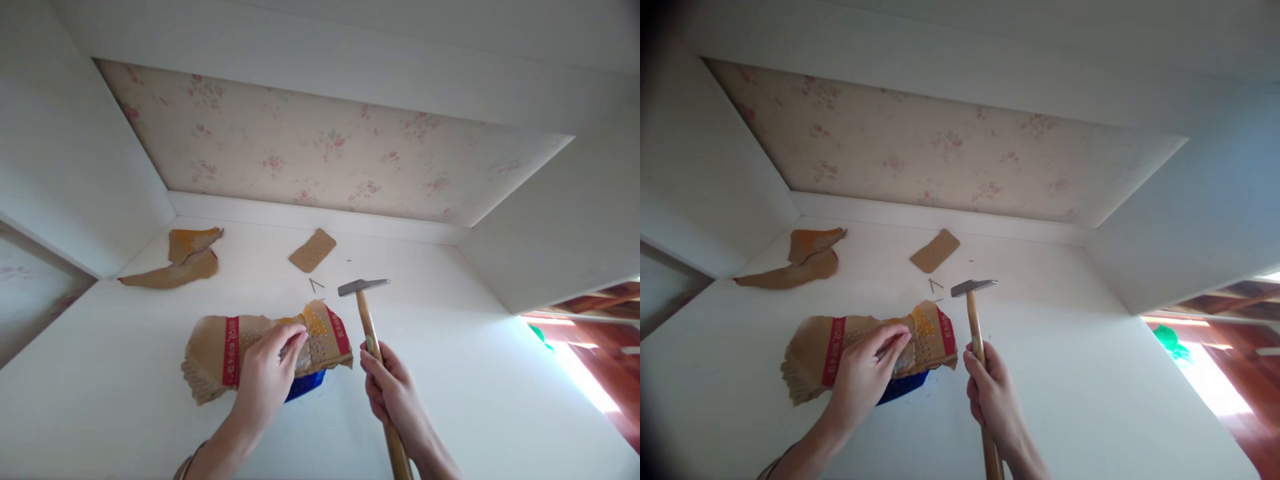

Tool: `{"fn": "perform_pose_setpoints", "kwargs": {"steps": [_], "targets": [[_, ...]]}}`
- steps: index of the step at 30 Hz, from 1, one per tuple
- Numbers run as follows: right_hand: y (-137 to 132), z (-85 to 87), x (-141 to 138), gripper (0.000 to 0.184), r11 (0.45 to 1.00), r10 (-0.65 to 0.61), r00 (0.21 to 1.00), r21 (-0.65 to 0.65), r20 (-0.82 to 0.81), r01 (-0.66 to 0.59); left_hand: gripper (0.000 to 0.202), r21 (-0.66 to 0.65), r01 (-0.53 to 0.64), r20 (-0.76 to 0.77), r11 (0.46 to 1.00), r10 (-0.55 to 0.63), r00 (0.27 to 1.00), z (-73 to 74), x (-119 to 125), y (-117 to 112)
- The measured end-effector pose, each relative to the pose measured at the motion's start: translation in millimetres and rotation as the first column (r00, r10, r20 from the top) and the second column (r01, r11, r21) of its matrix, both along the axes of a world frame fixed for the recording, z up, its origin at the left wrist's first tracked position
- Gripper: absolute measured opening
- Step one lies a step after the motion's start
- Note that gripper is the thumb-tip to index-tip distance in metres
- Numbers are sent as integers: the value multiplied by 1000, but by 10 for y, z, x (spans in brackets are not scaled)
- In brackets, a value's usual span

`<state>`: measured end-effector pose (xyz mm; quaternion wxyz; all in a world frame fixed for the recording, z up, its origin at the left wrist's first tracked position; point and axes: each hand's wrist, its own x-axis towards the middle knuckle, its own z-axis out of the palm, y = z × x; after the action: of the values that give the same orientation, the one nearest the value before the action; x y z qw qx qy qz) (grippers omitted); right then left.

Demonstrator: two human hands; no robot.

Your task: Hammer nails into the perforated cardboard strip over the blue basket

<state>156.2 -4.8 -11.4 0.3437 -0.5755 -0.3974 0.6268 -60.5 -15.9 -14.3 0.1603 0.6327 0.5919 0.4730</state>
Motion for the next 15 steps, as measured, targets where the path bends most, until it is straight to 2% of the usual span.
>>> {"fn": "perform_pose_setpoints", "kwargs": {"steps": [8, 15], "targets": [[-4, 201, -146, 34, 999, 48, 999, 18, -10, -48, 8, 9, 10, -22, 1000, -10, 1000, 35, 10, -9], [-28, 211, -194, 40, 998, 66, 998, 17, -7, -65, 9, -7, 21, 1, 1000, -21, 1000, 31, 28, -18]]}}
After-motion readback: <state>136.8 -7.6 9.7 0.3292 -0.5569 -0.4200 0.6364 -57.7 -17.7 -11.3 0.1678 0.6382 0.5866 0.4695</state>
